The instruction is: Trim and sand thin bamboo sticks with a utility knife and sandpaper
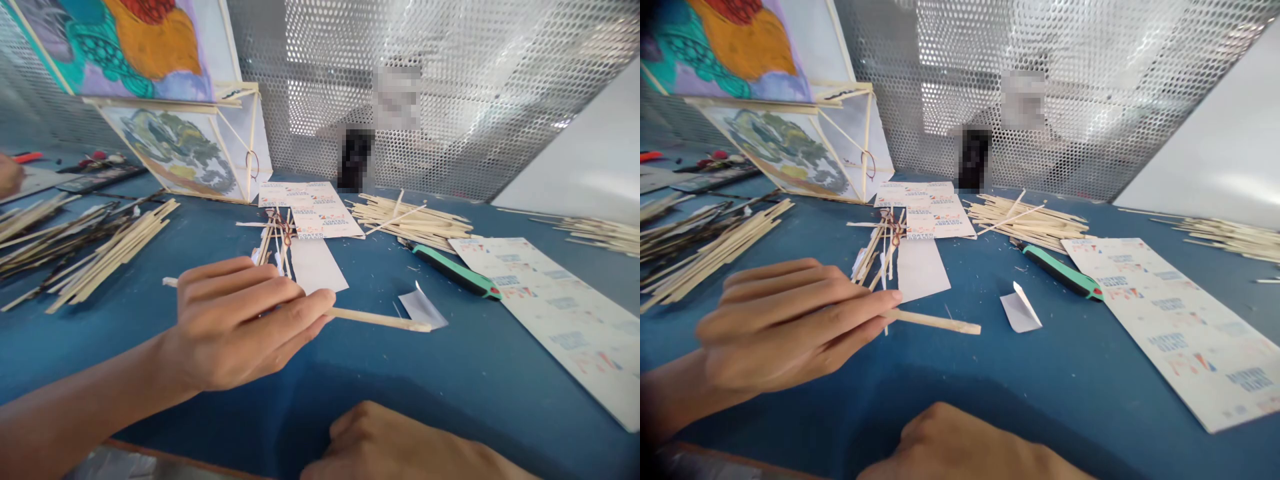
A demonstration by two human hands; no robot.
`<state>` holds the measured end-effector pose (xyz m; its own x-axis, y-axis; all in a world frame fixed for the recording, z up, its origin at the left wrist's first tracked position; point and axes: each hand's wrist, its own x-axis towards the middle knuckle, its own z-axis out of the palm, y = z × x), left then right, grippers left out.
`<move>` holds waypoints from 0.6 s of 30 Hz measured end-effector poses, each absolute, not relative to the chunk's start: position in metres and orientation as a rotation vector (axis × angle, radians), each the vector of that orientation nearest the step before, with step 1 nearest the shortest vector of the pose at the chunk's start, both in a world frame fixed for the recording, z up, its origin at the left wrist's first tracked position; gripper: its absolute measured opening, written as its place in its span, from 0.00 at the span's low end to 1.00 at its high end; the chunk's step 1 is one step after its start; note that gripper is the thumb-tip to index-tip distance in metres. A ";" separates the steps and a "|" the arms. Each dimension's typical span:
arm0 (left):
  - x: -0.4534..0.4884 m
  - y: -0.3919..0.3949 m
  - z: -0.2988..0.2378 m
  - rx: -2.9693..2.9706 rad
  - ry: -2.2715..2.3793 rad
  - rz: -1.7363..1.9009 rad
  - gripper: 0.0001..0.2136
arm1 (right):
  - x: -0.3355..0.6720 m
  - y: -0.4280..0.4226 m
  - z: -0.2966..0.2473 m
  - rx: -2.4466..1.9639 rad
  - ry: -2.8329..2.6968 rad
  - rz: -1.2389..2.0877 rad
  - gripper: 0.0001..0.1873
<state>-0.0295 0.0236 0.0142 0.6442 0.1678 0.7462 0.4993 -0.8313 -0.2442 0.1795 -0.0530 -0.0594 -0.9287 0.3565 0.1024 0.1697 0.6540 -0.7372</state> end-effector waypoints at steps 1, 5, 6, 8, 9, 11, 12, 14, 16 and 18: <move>-0.029 0.024 0.014 -2.430 -0.521 -1.040 0.03 | 0.180 -0.053 -0.058 -0.416 -2.629 1.125 0.13; -0.030 0.024 0.015 -2.416 -0.525 -1.016 0.03 | 0.188 -0.058 -0.042 -0.524 -2.388 0.757 0.07; -0.031 0.023 0.016 -2.410 -0.529 -1.006 0.03 | 0.191 -0.059 -0.035 -0.641 -2.272 0.618 0.07; -0.032 0.022 0.017 -2.384 -0.537 -1.001 0.03 | 0.198 -0.056 -0.023 -0.898 -1.914 0.357 0.07; -0.033 0.021 0.017 -2.374 -0.546 -1.007 0.03 | 0.202 -0.052 -0.018 -0.989 -1.695 0.270 0.06; -0.034 0.020 0.018 -2.367 -0.573 -1.007 0.04 | 0.208 -0.040 -0.010 -1.104 -1.443 0.263 0.06; -0.034 0.020 0.017 -2.367 -0.593 -1.005 0.05 | 0.212 -0.034 -0.007 -1.137 -1.447 0.324 0.06; -0.035 0.019 0.016 -2.364 -0.640 -0.999 0.06 | 0.218 -0.023 -0.005 -1.156 -1.625 0.476 0.09; -0.036 0.018 0.015 -2.343 -0.682 -1.019 0.06 | 0.222 -0.017 -0.006 -1.121 -1.725 0.550 0.13; -0.036 0.015 0.015 -2.348 -0.732 -1.003 0.05 | 0.225 -0.018 -0.008 -1.074 -1.713 0.612 0.13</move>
